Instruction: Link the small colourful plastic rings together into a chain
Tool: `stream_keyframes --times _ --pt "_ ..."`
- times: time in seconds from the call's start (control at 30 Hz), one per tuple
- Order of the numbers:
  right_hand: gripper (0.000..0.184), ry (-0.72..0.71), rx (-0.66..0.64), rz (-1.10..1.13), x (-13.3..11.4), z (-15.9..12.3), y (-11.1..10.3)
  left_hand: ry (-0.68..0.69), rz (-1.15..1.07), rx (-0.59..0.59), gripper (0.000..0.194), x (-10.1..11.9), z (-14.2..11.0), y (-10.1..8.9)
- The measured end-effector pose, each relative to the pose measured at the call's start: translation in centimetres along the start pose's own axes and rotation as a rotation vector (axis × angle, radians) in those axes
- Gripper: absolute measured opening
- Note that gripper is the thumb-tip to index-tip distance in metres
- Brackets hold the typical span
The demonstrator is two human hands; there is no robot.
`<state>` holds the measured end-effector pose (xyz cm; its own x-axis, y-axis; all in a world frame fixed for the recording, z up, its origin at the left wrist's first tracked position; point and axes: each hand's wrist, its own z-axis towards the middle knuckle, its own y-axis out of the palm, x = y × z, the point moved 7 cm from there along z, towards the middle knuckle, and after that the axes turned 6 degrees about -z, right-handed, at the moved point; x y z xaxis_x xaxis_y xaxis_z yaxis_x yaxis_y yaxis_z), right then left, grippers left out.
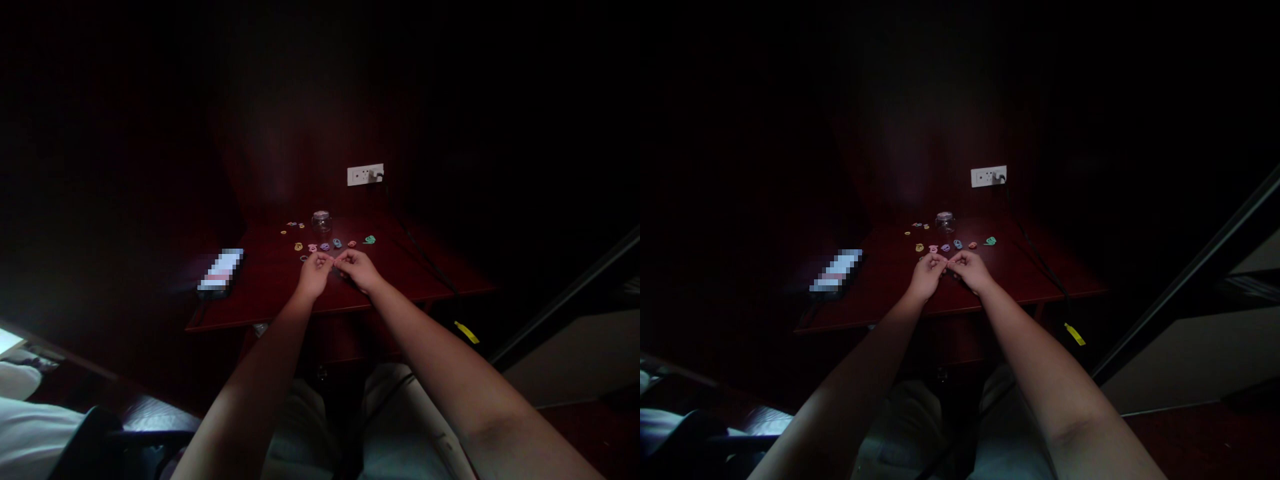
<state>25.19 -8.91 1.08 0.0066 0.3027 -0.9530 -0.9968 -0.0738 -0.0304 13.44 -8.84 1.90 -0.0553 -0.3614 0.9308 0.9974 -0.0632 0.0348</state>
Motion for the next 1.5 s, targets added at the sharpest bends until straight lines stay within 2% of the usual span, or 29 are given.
stream_keyframes --times 0.83,1.5 --pt "0.029 0.007 -0.021 0.058 -0.15 0.09 0.15 -0.009 0.035 -0.016 0.011 -0.49 0.26 -0.13" --pt "0.027 0.004 0.0 0.0 -0.14 0.05 0.04 -0.026 -0.006 -0.015 0.01 -0.08 0.05 0.0"
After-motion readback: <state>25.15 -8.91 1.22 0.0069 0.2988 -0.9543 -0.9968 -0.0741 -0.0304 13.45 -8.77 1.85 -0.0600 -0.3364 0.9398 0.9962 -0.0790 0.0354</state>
